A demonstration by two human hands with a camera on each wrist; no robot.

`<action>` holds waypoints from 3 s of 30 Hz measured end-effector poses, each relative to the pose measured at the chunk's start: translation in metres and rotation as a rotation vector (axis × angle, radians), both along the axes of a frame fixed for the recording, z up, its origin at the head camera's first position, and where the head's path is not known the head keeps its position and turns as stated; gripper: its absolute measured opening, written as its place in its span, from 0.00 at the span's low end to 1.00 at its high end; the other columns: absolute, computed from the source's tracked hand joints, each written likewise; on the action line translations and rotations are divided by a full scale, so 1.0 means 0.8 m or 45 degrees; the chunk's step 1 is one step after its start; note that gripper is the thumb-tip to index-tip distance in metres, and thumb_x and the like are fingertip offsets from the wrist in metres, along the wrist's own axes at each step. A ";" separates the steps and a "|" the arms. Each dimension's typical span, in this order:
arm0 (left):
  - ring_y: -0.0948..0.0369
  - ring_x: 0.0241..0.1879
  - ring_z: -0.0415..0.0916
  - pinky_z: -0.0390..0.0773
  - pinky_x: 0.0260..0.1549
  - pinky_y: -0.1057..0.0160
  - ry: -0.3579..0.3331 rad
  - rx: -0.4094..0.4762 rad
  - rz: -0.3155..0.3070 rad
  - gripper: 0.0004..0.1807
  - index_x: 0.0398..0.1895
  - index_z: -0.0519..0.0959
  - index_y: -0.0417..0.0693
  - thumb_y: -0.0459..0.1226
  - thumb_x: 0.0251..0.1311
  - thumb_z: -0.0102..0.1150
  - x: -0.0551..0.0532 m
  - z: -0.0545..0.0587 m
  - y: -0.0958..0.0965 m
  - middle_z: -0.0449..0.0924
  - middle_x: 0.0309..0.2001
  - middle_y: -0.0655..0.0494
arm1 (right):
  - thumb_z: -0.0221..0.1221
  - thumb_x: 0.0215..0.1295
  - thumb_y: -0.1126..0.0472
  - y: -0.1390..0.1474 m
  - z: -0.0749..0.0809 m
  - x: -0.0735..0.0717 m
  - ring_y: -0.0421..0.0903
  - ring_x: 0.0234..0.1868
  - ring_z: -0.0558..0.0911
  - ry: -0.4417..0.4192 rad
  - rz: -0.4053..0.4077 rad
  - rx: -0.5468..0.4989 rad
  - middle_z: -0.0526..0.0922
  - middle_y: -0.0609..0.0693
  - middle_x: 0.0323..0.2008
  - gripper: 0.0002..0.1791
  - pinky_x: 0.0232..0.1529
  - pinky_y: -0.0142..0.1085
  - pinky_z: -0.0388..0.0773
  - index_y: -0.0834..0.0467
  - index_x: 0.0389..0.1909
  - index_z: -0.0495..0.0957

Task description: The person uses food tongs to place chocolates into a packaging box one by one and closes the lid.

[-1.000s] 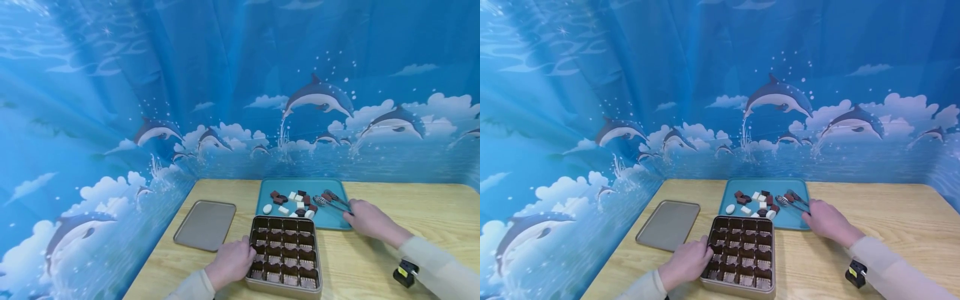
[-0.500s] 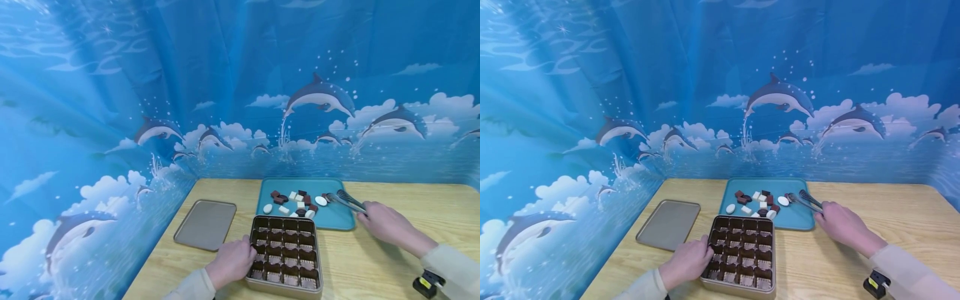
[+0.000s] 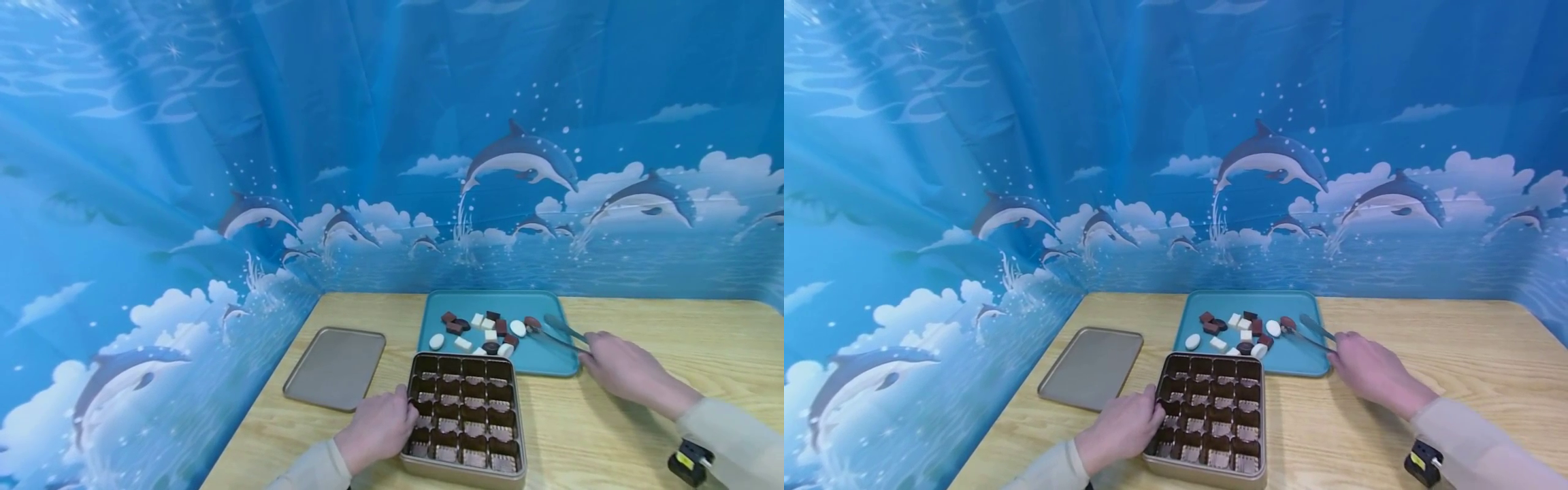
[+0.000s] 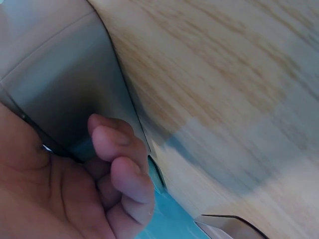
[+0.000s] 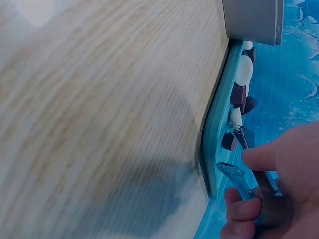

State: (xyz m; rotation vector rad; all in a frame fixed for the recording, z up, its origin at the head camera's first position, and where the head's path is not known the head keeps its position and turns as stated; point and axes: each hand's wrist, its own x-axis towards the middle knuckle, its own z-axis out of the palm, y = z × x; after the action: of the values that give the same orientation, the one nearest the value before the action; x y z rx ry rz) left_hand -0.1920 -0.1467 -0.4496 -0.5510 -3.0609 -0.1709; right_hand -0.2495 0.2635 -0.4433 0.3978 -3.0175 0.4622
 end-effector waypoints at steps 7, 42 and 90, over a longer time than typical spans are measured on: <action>0.54 0.23 0.79 0.76 0.20 0.57 -0.016 -0.022 0.005 0.23 0.51 0.76 0.34 0.47 0.73 0.44 -0.001 -0.001 0.000 0.77 0.22 0.51 | 0.62 0.66 0.60 -0.006 -0.005 -0.011 0.48 0.27 0.81 0.030 0.036 0.024 0.85 0.65 0.38 0.25 0.34 0.53 0.82 0.77 0.55 0.74; 0.56 0.20 0.77 0.72 0.18 0.59 0.020 0.037 0.000 0.16 0.38 0.75 0.42 0.45 0.72 0.45 -0.004 -0.003 -0.004 0.74 0.19 0.54 | 0.62 0.68 0.62 -0.044 0.059 0.074 0.50 0.39 0.87 0.227 0.171 -0.126 0.86 0.61 0.49 0.19 0.31 0.41 0.80 0.67 0.56 0.80; 0.57 0.20 0.76 0.72 0.18 0.60 -0.001 0.024 0.001 0.18 0.42 0.76 0.40 0.46 0.73 0.44 0.002 -0.006 -0.004 0.74 0.19 0.55 | 0.65 0.63 0.63 -0.028 0.006 0.028 0.54 0.32 0.84 0.219 0.096 0.086 0.85 0.57 0.39 0.18 0.29 0.51 0.82 0.67 0.52 0.78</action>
State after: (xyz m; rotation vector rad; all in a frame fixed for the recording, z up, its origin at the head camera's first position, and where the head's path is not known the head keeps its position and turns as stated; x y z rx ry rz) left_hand -0.1908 -0.1496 -0.4542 -0.5486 -3.0572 -0.2002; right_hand -0.2268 0.2411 -0.4384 0.5288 -2.8648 0.3131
